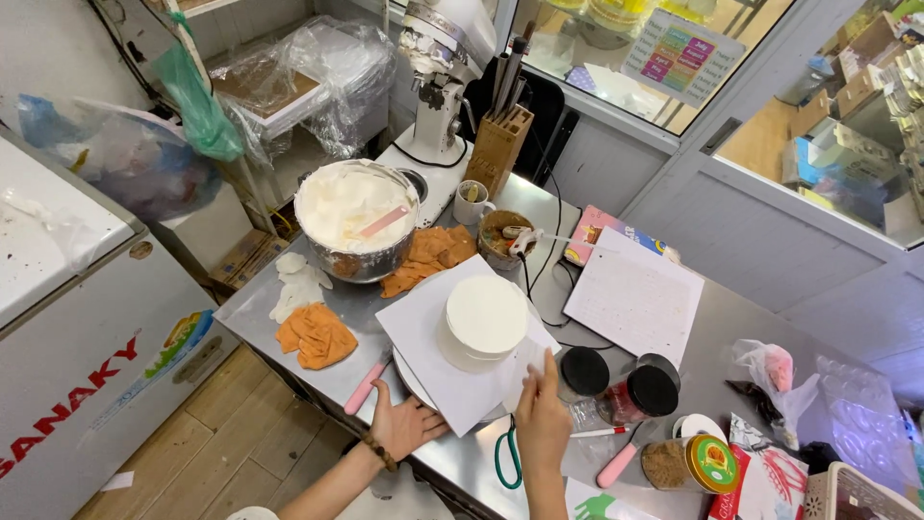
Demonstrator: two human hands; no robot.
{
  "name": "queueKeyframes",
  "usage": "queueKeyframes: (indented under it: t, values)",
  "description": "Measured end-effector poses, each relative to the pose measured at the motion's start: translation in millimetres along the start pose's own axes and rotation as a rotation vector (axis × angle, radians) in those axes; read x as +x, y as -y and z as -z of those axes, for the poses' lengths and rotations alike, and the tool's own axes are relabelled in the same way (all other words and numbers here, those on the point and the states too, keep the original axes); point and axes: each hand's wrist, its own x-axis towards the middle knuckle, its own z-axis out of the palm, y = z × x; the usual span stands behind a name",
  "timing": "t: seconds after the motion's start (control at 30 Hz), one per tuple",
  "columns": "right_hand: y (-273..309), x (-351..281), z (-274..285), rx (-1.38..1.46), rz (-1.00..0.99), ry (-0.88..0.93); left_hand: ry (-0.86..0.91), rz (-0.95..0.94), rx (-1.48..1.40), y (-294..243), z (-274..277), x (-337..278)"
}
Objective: The person frosts a round cake on a turntable, using a spatula to spread and smooth white cream over the top and sides. They rotate the cake board while smoothing, wipe the table with an orange cloth, then open a chest freezer and reach inside.
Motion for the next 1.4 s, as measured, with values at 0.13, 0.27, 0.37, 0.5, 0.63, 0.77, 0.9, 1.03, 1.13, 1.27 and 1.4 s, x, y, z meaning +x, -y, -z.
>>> queueKeyframes:
  t: [0.13,0.27,0.37,0.5,0.63,0.77,0.9,1.03,1.13,1.27,1.4]
  values:
    - [-5.2,-10.6,41.5,-0.004,-0.403,0.137,-0.041,-0.038,0.079,-16.8,11.1,1.7]
    - [-83.0,-20.2,13.0,0.356,-0.414,-0.063,-0.135,-0.136,0.176,-46.7,-2.4,-12.3]
    - [-94.9,-9.1,-5.6,0.687,-0.427,-0.175,-0.143,-0.249,0.252,-65.3,10.3,-5.0]
    - [-67.1,3.6,-20.3,0.654,-0.249,-0.089,-0.141,-0.299,0.215,-81.9,15.9,4.1]
    - [-62.6,2.0,-43.3,0.357,-0.297,-0.007,-0.152,-0.306,0.179,-85.3,10.6,4.8]
    - [-50.8,-14.3,-40.4,0.479,-0.431,0.139,-0.169,-0.27,0.171,-56.2,3.4,-12.0]
    - [-51.1,-36.9,-40.7,0.467,-0.207,0.122,-0.164,-0.066,0.11,-20.1,13.0,-16.7]
    - [-49.4,-52.1,-46.1,0.468,-0.234,0.133,-0.089,0.093,0.092,-23.3,19.5,-17.0]
    - [-43.6,-59.0,-49.5,0.529,-0.204,0.128,-0.192,-0.117,0.121,-51.7,30.6,-5.9]
    - [-35.2,-67.3,-52.5,0.475,-0.169,0.126,-0.243,-0.219,0.245,-45.7,4.7,-7.7]
    - [-24.6,-68.0,-53.0,0.411,-0.194,0.155,-0.11,0.072,0.139,-15.5,32.1,11.3]
